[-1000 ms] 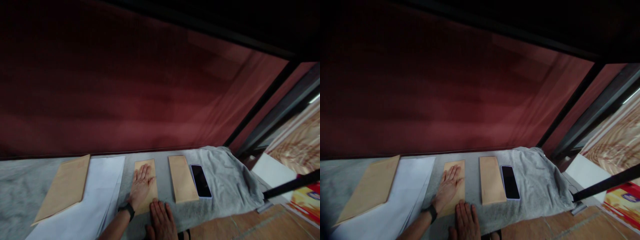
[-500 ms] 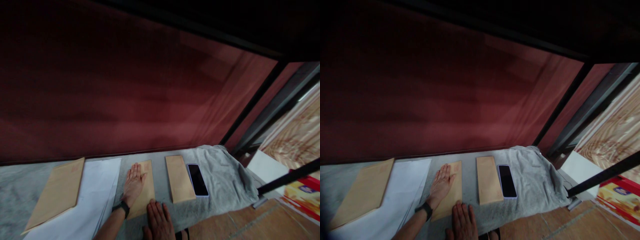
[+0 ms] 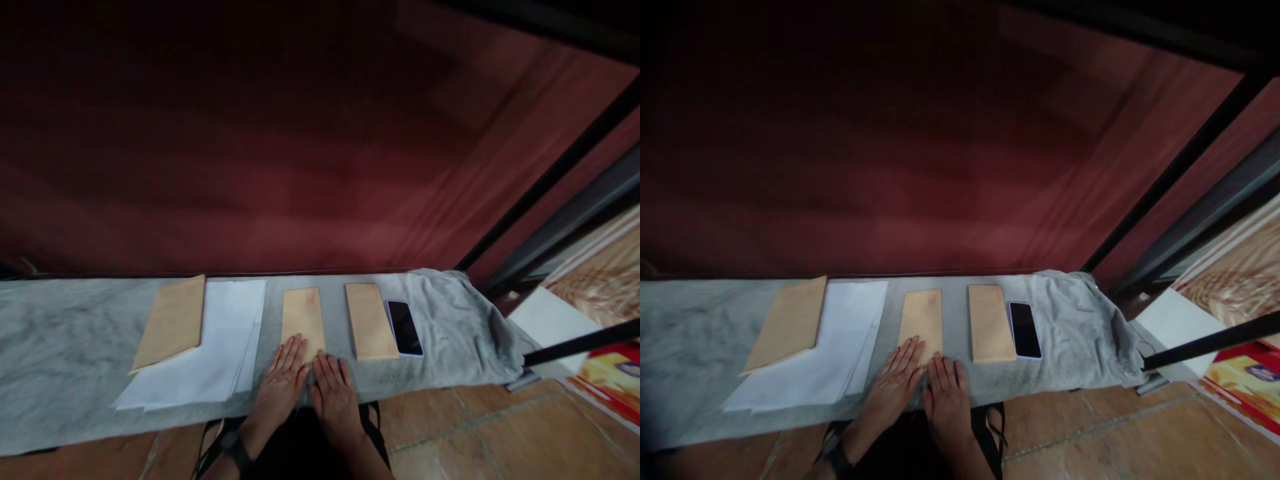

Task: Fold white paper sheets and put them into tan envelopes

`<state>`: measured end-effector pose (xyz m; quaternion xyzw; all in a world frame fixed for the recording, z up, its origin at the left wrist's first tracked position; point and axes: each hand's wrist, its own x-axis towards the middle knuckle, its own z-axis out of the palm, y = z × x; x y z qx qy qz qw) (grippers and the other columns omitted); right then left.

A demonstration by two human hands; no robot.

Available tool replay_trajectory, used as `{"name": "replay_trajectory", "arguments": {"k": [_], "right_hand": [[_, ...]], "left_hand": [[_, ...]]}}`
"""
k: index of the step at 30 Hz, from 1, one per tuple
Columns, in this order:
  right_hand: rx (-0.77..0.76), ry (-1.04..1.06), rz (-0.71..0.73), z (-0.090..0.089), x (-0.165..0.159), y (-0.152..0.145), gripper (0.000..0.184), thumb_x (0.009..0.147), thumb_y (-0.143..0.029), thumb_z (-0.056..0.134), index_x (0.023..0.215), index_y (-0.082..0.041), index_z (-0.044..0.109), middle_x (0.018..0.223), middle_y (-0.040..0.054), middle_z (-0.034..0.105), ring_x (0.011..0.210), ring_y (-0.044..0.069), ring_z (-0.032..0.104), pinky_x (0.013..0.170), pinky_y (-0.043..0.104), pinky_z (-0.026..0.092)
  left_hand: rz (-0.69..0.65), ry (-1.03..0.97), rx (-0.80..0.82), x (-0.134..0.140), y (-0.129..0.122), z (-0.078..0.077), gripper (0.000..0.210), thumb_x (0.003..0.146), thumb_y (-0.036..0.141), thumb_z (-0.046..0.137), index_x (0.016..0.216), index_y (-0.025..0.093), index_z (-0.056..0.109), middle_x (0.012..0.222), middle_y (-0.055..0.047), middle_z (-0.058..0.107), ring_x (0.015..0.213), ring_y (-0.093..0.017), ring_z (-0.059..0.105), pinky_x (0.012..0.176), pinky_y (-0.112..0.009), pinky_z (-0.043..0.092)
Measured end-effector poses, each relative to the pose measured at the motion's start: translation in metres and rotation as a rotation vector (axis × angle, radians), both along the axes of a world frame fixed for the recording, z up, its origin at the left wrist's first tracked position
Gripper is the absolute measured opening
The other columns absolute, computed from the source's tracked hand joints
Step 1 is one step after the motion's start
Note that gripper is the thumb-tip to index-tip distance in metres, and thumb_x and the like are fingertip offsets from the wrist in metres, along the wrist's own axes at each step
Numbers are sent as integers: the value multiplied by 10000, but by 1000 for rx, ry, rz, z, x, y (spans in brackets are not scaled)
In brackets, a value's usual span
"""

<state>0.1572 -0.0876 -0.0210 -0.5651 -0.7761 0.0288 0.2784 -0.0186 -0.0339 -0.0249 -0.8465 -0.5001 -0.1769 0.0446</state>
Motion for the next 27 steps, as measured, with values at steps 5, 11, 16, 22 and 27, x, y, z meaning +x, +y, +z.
{"name": "replay_trajectory", "arguments": {"k": [5,11,16,22,27], "right_hand": [[-52,35,-27,7,-3,3,456,1045,-266,389,1489,-198,464,1513,80,504,1414,240,459,1214,513,295],[-119,8,69,15,-29,44,472,1049,-240,359,1505,-145,434,1546,107,457,1457,215,392,1208,441,329],[-123,-2,106,9,-45,89,455,1056,-306,378,1467,-148,493,1535,110,474,1452,207,400,1216,417,309],[-122,-70,-20,5,-33,120,505,1053,-312,356,1524,-135,402,1568,124,411,1467,242,370,1215,462,267],[-89,-90,-166,4,-24,118,510,1044,-301,365,1518,-119,417,1552,136,435,1454,281,385,1200,479,271]], "left_hand": [[43,27,7,-7,-19,11,578,1005,392,429,1552,221,353,1611,-118,346,1471,-274,366,1172,-457,370],[19,51,-12,-8,-20,14,540,972,295,446,1501,186,447,1598,-150,357,1464,-295,374,1170,-480,371],[35,58,-16,-7,-19,9,575,962,327,452,1491,103,442,1550,-183,429,1448,-297,402,1171,-481,375],[60,42,35,-6,-18,5,578,984,373,444,1521,161,408,1579,-132,399,1465,-278,376,1192,-470,334],[163,3,28,-2,-17,-2,606,988,386,434,1538,139,372,1572,-160,404,1462,-293,379,1180,-486,334]]}}
